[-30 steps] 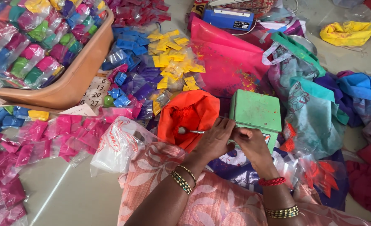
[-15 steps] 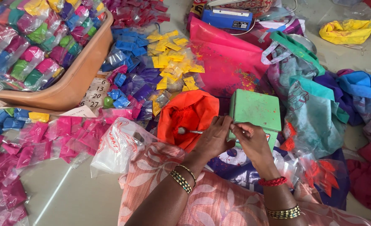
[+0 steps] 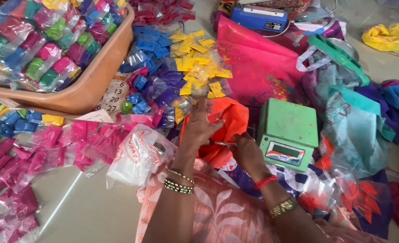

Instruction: The person sits on the floor and fills small clear plastic pouches with red powder from a large orange bag, using a small spoon to scoop the powder. They place each pouch on a green weighing scale, check the reading, and set filled pouches aside with many already-filled colored pouches around them.

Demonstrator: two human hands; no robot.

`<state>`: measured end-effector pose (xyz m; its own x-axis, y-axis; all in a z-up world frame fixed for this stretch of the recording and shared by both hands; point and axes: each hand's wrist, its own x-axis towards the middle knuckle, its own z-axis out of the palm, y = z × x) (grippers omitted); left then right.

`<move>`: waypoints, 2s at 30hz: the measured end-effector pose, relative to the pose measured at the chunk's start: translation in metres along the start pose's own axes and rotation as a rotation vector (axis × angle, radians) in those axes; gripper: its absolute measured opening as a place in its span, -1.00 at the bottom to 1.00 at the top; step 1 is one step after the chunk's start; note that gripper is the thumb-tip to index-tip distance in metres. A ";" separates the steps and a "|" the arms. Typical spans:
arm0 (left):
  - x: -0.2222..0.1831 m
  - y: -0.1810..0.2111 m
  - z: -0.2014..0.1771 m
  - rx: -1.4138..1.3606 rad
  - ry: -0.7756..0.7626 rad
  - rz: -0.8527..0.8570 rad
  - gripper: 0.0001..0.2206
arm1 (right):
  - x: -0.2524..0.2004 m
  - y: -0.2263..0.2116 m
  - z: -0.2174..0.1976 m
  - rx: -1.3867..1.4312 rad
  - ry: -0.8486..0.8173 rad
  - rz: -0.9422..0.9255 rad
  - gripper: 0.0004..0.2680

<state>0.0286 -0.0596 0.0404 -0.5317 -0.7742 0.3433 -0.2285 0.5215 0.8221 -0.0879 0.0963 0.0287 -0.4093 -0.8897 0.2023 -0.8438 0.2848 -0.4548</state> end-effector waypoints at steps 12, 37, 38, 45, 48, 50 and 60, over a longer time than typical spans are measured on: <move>0.011 -0.010 -0.014 -0.066 0.063 -0.014 -0.46 | 0.005 0.020 0.050 -0.117 0.132 -0.029 -0.81; 0.009 -0.019 -0.015 -0.036 0.016 -0.041 -0.42 | 0.019 0.029 0.043 0.239 0.196 -0.012 -0.80; 0.009 -0.019 -0.014 -0.053 0.012 -0.036 -0.42 | 0.014 0.028 0.039 0.274 0.176 -0.039 -0.80; 0.006 -0.023 -0.014 -0.080 0.005 -0.031 -0.42 | 0.011 0.023 0.029 0.268 0.129 0.075 -0.86; 0.006 -0.021 -0.014 -0.082 -0.003 -0.046 -0.41 | 0.006 0.030 0.034 0.305 0.097 -0.039 -0.85; 0.006 -0.021 -0.014 -0.085 -0.009 -0.057 -0.41 | 0.002 0.049 0.058 0.300 0.087 -0.046 -0.85; 0.003 -0.022 -0.015 -0.028 -0.048 -0.101 -0.38 | 0.003 0.055 0.064 0.637 -0.300 0.402 -0.82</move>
<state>0.0441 -0.0792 0.0299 -0.5455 -0.8040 0.2367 -0.2600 0.4309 0.8641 -0.1134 0.0865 -0.0513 -0.4519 -0.8464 -0.2818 -0.2553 0.4254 -0.8682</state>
